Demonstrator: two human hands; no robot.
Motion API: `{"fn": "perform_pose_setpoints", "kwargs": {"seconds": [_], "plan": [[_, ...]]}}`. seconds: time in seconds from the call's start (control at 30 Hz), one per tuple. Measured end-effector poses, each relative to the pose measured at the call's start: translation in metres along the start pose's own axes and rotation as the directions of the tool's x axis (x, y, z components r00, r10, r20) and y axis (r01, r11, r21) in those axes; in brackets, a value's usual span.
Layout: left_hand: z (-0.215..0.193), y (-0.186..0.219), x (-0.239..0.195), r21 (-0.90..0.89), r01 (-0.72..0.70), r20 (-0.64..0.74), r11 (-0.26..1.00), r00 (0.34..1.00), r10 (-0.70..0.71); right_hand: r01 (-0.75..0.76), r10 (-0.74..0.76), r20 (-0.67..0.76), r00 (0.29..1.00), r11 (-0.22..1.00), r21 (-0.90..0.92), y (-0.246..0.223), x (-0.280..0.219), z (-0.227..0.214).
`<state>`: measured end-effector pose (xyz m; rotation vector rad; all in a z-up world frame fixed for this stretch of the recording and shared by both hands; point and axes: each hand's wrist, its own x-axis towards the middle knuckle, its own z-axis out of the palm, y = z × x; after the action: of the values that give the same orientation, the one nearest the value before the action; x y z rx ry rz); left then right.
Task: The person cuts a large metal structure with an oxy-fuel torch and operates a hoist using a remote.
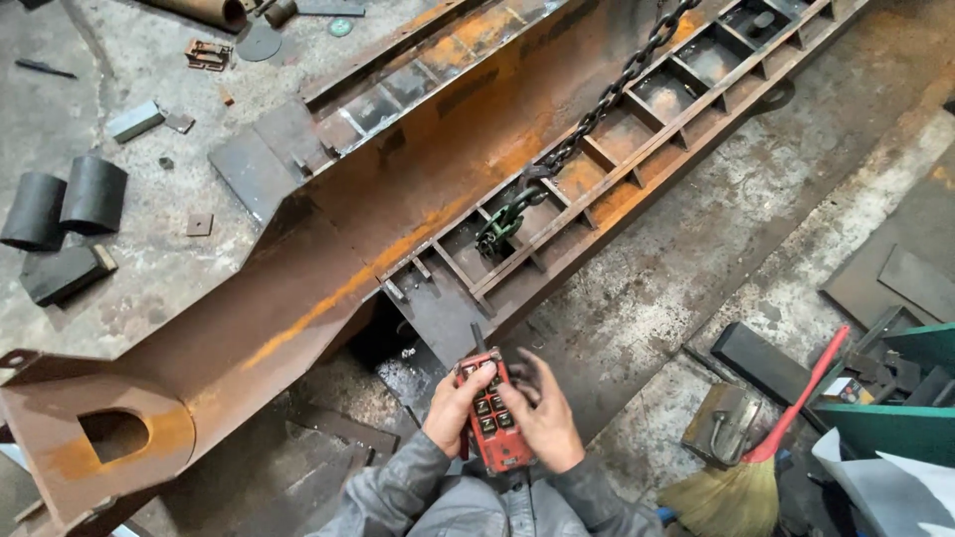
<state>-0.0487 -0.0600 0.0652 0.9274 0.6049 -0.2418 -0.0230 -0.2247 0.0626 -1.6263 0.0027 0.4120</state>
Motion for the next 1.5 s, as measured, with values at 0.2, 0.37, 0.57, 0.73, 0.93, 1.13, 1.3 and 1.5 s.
{"fn": "perform_pose_setpoints", "kwargs": {"seconds": [0.2,0.37,0.57,0.73,0.93,1.13,1.3,1.5], "plan": [[-0.029,-0.013,0.004,-0.023,0.058,-0.016,0.998,0.998,-0.058,-0.123,0.123,0.026,0.992,0.992,0.007,0.014,-0.009,0.016],[-0.032,-0.017,0.009,-0.033,0.115,-0.003,0.993,0.993,-0.115,-0.153,0.153,0.016,0.988,0.987,0.048,0.020,-0.012,0.014],[-0.027,-0.015,0.009,-0.001,0.144,-0.042,0.990,0.989,-0.144,-0.248,0.249,-0.021,0.968,0.968,0.043,0.017,-0.015,0.011],[-0.029,-0.013,0.006,0.082,0.149,-0.026,0.985,0.989,-0.147,-0.213,0.215,-0.032,0.976,0.976,0.054,0.021,-0.016,0.012],[-0.029,-0.011,0.002,0.034,0.137,-0.051,0.990,0.989,-0.135,-0.202,0.202,-0.025,0.979,0.979,-0.002,0.017,-0.016,0.009],[-0.032,-0.015,0.003,0.098,0.139,-0.081,0.985,0.988,-0.131,-0.205,0.205,-0.017,0.979,0.979,-0.007,0.014,-0.017,0.010],[-0.028,-0.014,0.000,0.035,0.142,-0.065,0.989,0.988,-0.139,-0.183,0.183,-0.002,0.983,0.983,0.022,0.017,-0.018,0.007],[-0.027,-0.016,0.000,0.088,0.139,-0.086,0.986,0.988,-0.131,-0.193,0.193,0.000,0.981,0.981,0.008,0.014,-0.020,0.004]]}}
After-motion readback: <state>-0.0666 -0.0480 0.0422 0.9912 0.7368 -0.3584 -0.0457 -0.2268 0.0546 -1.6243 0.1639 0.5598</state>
